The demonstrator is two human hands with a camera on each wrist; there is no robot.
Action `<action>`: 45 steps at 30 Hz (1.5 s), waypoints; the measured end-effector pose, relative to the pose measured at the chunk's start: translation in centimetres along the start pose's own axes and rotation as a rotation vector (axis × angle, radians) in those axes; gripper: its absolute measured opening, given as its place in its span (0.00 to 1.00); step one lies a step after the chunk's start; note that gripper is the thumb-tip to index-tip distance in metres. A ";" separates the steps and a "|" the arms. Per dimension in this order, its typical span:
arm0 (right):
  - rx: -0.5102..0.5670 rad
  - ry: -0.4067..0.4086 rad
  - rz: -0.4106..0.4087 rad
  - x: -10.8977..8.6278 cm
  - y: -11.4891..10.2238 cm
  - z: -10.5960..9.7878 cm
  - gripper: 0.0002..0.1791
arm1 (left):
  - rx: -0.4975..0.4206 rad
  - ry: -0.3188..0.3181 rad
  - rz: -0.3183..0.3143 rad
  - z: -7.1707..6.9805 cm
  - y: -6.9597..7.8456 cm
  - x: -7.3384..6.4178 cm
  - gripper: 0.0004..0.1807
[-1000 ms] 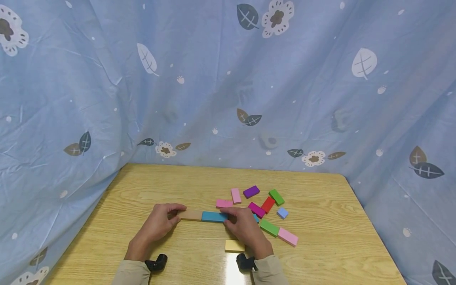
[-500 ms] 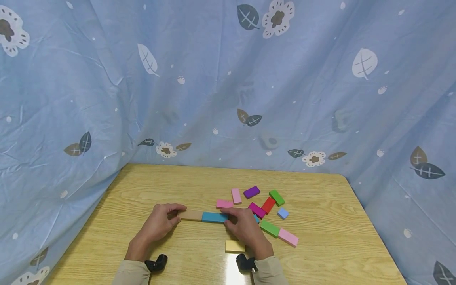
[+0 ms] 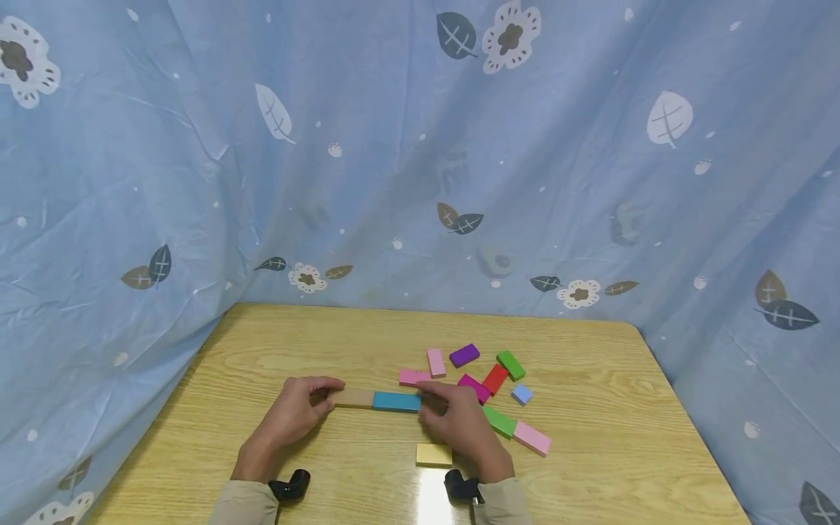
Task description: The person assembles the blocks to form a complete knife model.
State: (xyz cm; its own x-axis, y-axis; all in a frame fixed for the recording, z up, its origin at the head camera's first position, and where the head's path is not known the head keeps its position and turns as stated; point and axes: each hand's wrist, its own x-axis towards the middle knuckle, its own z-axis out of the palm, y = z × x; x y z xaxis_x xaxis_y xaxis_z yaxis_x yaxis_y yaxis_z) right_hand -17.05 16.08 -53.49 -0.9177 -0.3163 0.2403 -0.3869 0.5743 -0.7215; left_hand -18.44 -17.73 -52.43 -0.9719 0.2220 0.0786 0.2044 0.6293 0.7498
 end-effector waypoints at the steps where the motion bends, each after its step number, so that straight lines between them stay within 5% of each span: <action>1: 0.018 0.006 0.015 -0.3 0.2 -0.4 0.25 | -0.003 0.001 -0.002 0.0 0.0 0.0 0.20; 16: -0.008 0.080 0.156 -3.2 2.6 -4.8 0.24 | -0.015 0.003 -0.023 -0.2 -0.2 -0.3 0.20; 22: 0.028 0.106 0.131 -4.4 3.3 -5.8 0.25 | -0.015 0.002 -0.029 -0.1 -0.2 -0.3 0.20; 45: -0.120 0.185 0.245 -4.9 3.9 -6.9 0.23 | -0.020 0.026 -0.015 0.3 -0.1 -0.2 0.21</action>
State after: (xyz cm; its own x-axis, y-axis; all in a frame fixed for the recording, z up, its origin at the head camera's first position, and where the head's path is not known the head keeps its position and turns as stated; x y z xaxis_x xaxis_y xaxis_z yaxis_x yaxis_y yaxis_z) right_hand -14.67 25.09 -53.03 -0.9813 -0.0215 0.1913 -0.1506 0.7046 -0.6934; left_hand -18.25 -17.60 -52.78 -0.9775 0.1932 0.0842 0.1879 0.6176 0.7637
